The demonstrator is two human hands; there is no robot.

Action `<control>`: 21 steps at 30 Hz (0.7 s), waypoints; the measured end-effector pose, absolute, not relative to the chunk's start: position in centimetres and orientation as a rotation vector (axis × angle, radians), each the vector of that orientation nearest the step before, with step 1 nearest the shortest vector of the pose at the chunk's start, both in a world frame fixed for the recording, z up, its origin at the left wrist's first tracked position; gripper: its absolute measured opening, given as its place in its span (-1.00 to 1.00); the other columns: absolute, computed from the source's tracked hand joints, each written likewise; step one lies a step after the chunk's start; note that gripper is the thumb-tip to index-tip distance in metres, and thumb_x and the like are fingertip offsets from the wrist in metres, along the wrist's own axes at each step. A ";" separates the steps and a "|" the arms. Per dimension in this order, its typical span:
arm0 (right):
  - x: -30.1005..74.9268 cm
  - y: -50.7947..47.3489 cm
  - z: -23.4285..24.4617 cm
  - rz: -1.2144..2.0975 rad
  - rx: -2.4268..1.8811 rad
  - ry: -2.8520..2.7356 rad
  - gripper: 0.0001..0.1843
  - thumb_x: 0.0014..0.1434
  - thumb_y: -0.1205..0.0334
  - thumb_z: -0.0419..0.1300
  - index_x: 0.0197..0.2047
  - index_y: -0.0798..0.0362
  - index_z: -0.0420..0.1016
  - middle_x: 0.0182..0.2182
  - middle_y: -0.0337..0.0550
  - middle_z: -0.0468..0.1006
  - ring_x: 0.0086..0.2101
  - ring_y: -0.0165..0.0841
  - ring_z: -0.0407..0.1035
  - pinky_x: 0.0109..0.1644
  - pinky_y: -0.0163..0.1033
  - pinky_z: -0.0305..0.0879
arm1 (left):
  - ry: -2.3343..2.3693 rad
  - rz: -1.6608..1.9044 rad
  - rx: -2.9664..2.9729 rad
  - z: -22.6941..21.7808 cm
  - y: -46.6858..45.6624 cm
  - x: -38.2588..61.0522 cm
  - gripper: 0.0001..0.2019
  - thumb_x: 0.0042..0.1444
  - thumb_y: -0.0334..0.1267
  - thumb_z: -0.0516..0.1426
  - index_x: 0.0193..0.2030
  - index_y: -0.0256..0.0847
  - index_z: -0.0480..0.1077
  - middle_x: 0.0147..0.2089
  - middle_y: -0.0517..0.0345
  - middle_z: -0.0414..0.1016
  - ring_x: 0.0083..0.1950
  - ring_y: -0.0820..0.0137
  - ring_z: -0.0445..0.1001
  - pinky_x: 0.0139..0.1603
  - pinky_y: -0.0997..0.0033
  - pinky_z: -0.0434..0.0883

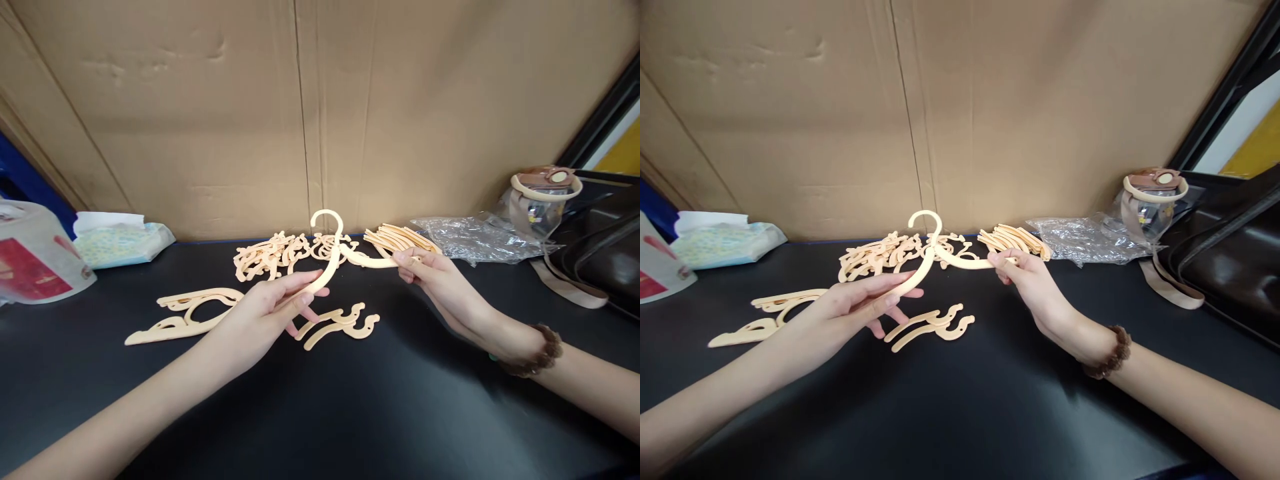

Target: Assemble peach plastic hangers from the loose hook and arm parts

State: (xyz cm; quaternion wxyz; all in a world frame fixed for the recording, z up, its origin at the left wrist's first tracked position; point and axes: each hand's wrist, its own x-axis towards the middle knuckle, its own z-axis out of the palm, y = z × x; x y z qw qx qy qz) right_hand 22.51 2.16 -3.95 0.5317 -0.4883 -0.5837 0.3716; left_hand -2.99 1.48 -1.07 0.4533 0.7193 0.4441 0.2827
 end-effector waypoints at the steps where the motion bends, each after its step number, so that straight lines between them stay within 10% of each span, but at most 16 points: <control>1: 22.7 2.3 -3.9 0.863 -1.167 -1.384 -0.59 0.13 -0.05 0.19 -0.57 0.02 0.22 -0.58 -0.32 0.18 -0.46 -0.40 0.08 -0.28 -0.23 0.04 | 1.120 0.681 1.828 -1.2 1.6 -3.1 -0.62 0.24 -0.12 0.01 0.17 -0.11 0.33 0.03 0.10 0.52 -0.24 0.39 0.51 -0.38 0.50 0.46; 7: 23.7 2.5 -3.3 0.542 -1.399 -1.622 -0.59 0.14 -0.09 0.18 -0.55 0.03 0.44 -0.55 -0.21 0.42 -0.43 -0.32 0.27 -0.30 -0.18 0.10 | 1.284 0.716 2.239 -2.0 2.0 -3.8 -0.64 0.31 -0.09 -0.10 0.12 -0.04 0.36 -0.14 0.22 0.55 -0.33 0.41 0.48 -0.27 0.44 0.44; 12: 22.7 0.9 -2.7 -0.413 -1.303 -2.004 -0.79 0.20 0.10 0.19 -0.29 0.04 0.57 -0.17 -0.05 0.54 -0.13 -0.12 0.33 -0.09 -0.04 0.16 | 1.225 0.777 2.418 -2.4 1.4 -3.4 -0.64 0.33 -0.10 -0.10 0.16 -0.05 0.31 -0.04 0.18 0.53 -0.13 0.35 0.51 -0.08 0.40 0.42; 21: 19.6 -3.1 -2.6 -0.911 -0.697 -2.387 -0.57 0.30 0.38 0.03 0.22 0.27 0.26 0.09 0.02 0.44 0.12 -0.22 0.21 0.28 -0.05 -0.06 | 0.912 0.809 2.206 -2.4 -1.5 -1.7 -0.93 0.30 -0.19 -0.01 -0.13 -0.03 0.24 -0.12 0.27 0.55 -0.14 0.39 0.56 -0.17 0.47 0.48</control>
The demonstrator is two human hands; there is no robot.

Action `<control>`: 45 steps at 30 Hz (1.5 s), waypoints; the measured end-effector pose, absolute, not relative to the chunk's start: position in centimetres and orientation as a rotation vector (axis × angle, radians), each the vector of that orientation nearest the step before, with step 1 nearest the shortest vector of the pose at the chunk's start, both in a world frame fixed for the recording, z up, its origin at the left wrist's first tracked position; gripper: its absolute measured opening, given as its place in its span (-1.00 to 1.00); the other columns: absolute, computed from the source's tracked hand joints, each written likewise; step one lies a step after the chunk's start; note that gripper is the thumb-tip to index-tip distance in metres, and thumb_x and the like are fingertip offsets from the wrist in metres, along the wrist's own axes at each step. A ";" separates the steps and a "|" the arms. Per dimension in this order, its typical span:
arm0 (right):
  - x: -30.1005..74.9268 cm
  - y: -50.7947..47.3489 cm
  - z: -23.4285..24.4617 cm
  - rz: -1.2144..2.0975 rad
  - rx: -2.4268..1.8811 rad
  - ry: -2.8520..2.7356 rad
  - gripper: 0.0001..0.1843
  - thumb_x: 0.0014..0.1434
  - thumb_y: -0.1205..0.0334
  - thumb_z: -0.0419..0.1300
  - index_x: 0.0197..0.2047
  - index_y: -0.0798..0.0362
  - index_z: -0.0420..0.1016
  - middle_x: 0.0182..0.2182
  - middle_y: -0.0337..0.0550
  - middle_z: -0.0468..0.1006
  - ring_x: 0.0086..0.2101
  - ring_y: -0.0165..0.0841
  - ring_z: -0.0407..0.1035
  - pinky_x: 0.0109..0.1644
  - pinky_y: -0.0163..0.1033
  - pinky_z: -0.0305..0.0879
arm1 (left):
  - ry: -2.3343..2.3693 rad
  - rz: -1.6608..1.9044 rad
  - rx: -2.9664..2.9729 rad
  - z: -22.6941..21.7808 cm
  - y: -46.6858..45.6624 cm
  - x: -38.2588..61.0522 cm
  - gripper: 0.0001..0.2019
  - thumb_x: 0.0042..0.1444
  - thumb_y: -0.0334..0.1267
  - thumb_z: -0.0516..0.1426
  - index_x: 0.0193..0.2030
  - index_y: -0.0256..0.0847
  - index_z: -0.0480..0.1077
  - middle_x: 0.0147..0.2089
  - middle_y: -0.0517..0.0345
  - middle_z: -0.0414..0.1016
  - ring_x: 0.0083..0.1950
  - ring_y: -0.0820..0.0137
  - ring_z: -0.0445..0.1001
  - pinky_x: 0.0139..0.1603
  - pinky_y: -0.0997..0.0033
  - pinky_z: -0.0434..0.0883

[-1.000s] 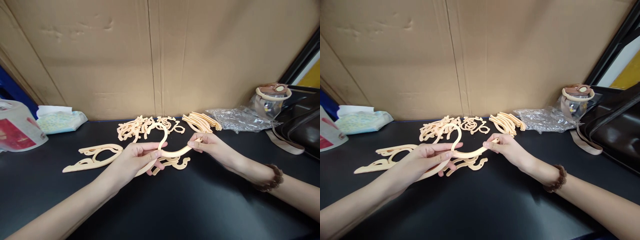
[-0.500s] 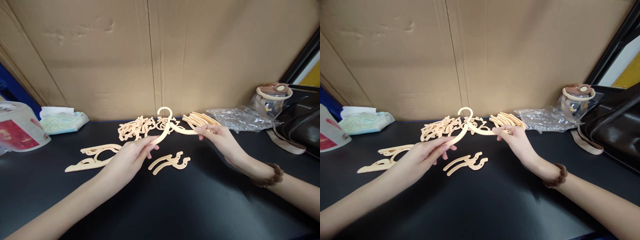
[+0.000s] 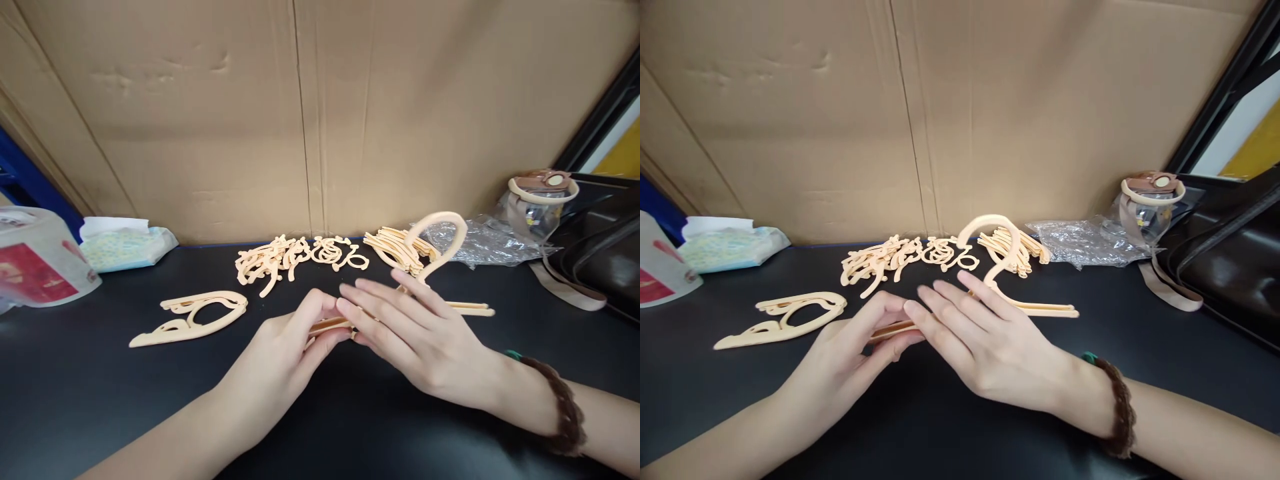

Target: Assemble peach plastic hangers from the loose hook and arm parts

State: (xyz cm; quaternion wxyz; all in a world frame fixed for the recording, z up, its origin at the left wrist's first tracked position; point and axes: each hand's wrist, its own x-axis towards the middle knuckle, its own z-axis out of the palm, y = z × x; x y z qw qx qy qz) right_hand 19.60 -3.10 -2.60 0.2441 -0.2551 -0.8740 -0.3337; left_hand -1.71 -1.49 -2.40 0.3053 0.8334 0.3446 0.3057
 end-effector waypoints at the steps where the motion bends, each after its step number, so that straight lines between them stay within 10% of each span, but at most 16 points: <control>1: 19.7 -2.9 -2.6 -0.851 -0.693 -2.423 -0.59 0.31 0.42 -0.03 0.20 0.28 0.27 0.01 -0.01 0.50 0.04 -0.25 0.29 0.27 -0.05 -0.03 | 0.895 0.787 2.168 -2.4 -1.6 -1.6 -0.93 0.30 -0.19 -0.02 -0.11 -0.03 0.22 -0.12 0.28 0.55 -0.14 0.40 0.56 -0.17 0.48 0.48; 5: 20.5 -1.4 -2.6 -0.752 -0.740 -2.463 -0.59 0.33 0.49 -0.14 0.16 0.23 0.33 -0.26 -0.09 0.54 -0.25 -0.31 0.37 0.01 -0.12 0.19 | 1.052 0.760 2.198 -2.6 -1.0 -1.5 -0.79 0.29 -0.12 -0.02 0.04 0.01 0.19 -0.01 0.23 0.49 -0.11 0.39 0.52 -0.15 0.42 0.46; 17: 22.3 0.5 -2.6 -0.498 -1.060 -2.268 -0.79 0.30 0.16 0.09 -0.25 0.10 0.44 -0.34 -0.14 0.52 -0.30 -0.30 0.39 -0.15 -0.18 0.12 | 1.397 0.597 2.210 -4.5 2.7 -3.5 -0.60 0.12 -0.22 0.04 0.13 -0.07 0.26 -0.04 0.13 0.44 -0.26 0.35 0.44 -0.14 0.24 0.43; 24: 22.0 0.4 -3.0 -0.398 -1.087 -2.324 -0.82 0.29 0.16 0.11 -0.30 0.08 0.38 -0.33 -0.17 0.53 -0.30 -0.33 0.38 -0.14 -0.19 0.12 | 1.364 0.630 2.554 -3.6 1.7 -3.1 -0.62 0.19 -0.30 -0.05 0.15 -0.14 0.28 0.12 0.01 0.37 0.18 0.16 0.26 0.16 0.02 0.26; 30: 21.8 0.3 -3.1 -0.356 -1.074 -2.333 -0.83 0.29 0.18 0.11 -0.31 0.07 0.36 -0.35 -0.17 0.52 -0.31 -0.31 0.37 -0.13 -0.19 0.13 | 1.166 0.574 2.709 -3.9 1.9 -2.8 -0.80 0.27 -0.21 -0.04 -0.31 -0.15 0.34 0.10 0.07 0.37 0.15 0.22 0.28 0.11 0.16 0.27; 45: 21.7 0.3 -3.3 -0.288 -1.127 -2.340 -0.84 0.28 0.19 0.12 -0.29 0.08 0.39 -0.33 -0.16 0.53 -0.29 -0.30 0.37 -0.12 -0.17 0.12 | 1.207 0.653 2.502 -4.2 2.4 -2.9 -0.91 0.16 -0.25 0.07 -0.36 -0.15 0.28 -0.05 0.14 0.42 -0.01 0.28 0.36 0.05 0.20 0.29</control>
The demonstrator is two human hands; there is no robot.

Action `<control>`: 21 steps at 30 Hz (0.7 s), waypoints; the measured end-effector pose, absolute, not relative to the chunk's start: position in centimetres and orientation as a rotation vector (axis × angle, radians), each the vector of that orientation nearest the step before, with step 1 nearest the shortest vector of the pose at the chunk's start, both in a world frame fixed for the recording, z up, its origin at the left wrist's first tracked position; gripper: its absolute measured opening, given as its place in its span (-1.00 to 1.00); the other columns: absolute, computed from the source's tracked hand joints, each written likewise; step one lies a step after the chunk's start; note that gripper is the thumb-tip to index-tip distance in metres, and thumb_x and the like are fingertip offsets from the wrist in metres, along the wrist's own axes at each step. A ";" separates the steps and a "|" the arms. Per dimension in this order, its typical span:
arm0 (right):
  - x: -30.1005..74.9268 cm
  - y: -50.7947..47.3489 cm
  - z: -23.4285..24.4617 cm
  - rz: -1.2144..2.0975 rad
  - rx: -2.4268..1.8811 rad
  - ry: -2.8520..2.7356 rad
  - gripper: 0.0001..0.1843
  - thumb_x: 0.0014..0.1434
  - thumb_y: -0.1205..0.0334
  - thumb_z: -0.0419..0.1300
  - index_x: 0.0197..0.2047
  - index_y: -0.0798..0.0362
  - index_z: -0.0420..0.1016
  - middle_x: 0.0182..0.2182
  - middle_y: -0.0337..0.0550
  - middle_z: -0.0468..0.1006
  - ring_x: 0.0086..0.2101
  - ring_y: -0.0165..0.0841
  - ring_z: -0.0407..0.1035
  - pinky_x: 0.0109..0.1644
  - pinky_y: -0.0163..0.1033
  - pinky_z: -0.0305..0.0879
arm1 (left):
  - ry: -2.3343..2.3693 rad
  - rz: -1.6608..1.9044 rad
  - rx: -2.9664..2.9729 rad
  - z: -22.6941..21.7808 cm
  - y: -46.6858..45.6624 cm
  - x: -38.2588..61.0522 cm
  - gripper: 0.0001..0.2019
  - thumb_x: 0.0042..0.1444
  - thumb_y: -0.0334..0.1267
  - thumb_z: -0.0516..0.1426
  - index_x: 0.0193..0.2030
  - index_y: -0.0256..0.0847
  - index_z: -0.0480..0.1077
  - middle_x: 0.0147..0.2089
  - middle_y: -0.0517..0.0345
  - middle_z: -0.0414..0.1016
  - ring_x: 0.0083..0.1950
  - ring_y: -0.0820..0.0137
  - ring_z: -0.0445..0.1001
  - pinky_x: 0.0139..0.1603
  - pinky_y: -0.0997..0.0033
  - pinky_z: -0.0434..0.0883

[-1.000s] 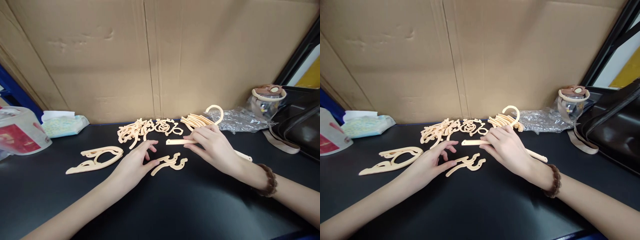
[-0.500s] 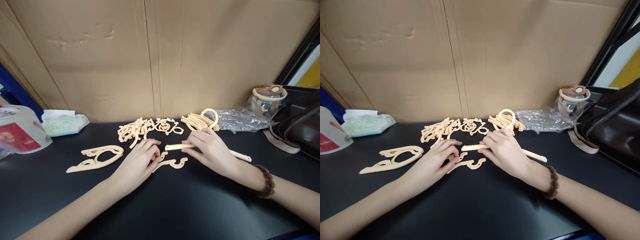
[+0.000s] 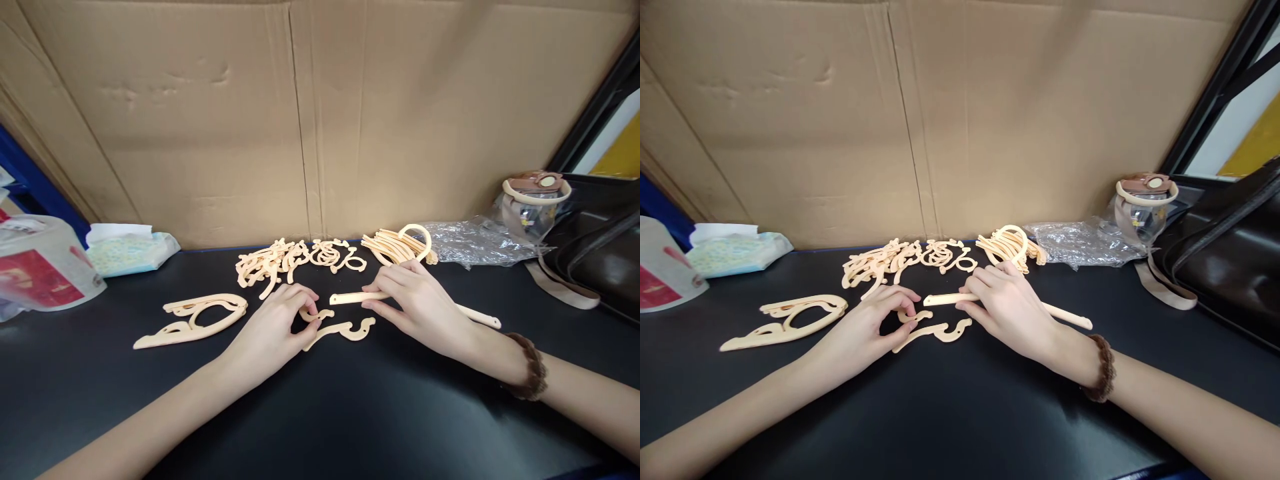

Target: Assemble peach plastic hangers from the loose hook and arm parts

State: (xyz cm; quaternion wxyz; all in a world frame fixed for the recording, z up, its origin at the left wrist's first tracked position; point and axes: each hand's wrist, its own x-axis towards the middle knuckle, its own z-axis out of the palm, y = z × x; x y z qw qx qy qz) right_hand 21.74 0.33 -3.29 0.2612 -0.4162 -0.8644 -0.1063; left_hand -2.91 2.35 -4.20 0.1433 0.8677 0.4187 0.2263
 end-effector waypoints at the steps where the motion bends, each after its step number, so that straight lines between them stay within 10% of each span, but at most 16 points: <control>1: 21.7 0.3 -3.3 -0.279 -1.132 -2.341 -0.84 0.28 0.19 0.12 -0.30 0.08 0.39 -0.34 -0.16 0.53 -0.29 -0.30 0.37 -0.13 -0.17 0.12 | 1.218 0.674 2.498 -4.1 2.3 -2.8 -0.91 0.14 -0.26 0.08 -0.38 -0.15 0.28 -0.06 0.13 0.43 -0.01 0.26 0.37 0.06 0.18 0.29; 17: 21.6 0.2 -3.2 -0.234 -1.136 -2.340 -0.84 0.29 0.19 0.12 -0.30 0.07 0.38 -0.33 -0.18 0.52 -0.29 -0.31 0.37 -0.11 -0.16 0.12 | 1.191 0.784 2.004 -3.9 1.9 -2.5 -0.82 0.17 -0.20 0.00 -0.10 -0.13 0.26 -0.33 0.26 0.25 -0.31 0.43 0.33 -0.30 0.42 0.32; 21: 21.4 0.0 -3.4 -0.160 -1.119 -2.330 -0.86 0.27 0.19 0.14 -0.30 0.06 0.39 -0.34 -0.21 0.53 -0.31 -0.35 0.37 -0.12 -0.19 0.12 | 1.187 0.771 1.963 -3.7 1.4 -2.5 -0.85 0.22 -0.20 -0.10 -0.29 -0.14 0.23 -0.45 0.30 0.15 -0.42 0.44 0.20 -0.44 0.45 0.17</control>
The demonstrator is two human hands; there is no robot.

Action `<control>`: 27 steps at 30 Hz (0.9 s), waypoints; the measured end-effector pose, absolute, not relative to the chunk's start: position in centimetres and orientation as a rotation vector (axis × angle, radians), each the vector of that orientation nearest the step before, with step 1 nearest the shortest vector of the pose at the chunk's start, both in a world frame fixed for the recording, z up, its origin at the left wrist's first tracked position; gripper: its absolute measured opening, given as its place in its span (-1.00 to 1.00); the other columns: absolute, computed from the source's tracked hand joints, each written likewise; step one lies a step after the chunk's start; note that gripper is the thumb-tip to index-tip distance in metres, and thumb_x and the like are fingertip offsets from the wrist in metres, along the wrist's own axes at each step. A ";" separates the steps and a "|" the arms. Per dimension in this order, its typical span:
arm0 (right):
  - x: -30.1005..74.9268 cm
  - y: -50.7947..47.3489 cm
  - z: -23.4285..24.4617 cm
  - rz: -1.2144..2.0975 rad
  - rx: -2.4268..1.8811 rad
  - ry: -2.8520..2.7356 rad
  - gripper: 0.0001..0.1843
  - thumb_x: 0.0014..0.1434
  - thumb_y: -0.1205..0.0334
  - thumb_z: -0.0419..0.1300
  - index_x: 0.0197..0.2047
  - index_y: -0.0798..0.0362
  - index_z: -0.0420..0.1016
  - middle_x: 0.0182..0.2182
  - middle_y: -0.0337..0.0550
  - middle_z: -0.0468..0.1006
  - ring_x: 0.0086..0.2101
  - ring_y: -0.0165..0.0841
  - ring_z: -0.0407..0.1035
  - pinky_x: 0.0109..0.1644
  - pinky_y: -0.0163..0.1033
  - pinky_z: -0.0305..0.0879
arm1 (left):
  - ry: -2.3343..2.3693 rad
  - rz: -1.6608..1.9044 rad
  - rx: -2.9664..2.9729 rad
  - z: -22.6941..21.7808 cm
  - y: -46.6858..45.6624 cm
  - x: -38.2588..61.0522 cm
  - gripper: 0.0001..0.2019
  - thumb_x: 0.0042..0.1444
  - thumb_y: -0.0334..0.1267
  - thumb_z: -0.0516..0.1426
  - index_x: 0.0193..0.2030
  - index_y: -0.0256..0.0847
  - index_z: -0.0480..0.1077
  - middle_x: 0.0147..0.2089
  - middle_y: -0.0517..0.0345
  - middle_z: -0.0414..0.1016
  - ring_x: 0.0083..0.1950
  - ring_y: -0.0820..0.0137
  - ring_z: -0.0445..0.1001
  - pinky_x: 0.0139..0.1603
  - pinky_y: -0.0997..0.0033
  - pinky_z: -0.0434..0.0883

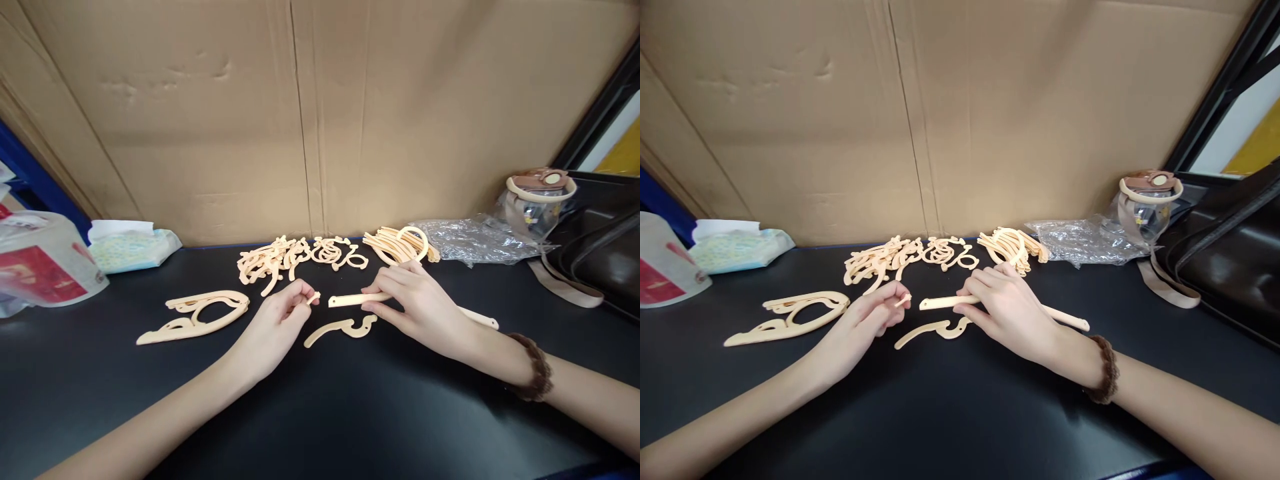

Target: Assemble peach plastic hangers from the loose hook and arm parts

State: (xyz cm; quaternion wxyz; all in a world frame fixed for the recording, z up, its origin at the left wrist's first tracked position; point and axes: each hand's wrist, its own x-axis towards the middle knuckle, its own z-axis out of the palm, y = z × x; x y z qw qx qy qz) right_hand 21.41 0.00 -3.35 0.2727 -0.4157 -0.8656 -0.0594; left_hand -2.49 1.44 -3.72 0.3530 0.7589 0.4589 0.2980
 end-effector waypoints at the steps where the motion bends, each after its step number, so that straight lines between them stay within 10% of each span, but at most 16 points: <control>1: 21.3 -0.1 -3.4 -0.146 -1.110 -2.329 -0.87 0.27 0.19 0.15 -0.30 0.05 0.40 -0.34 -0.22 0.53 -0.31 -0.36 0.37 -0.12 -0.19 0.12 | 1.179 0.762 1.971 -3.7 1.3 -2.5 -0.84 0.23 -0.21 -0.12 -0.33 -0.14 0.19 -0.48 0.31 0.11 -0.45 0.45 0.16 -0.45 0.45 0.14; 27: 20.7 -1.4 -2.8 0.138 -0.992 -2.343 -0.86 0.29 0.19 0.13 -0.28 0.06 0.42 -0.35 -0.27 0.50 -0.33 -0.43 0.34 -0.12 -0.24 0.07 | 1.243 0.293 2.615 -2.8 0.2 -2.2 -0.59 0.31 0.06 -0.20 -0.45 -0.14 0.08 -0.58 0.29 0.16 -0.58 0.41 0.19 -0.52 0.44 -0.01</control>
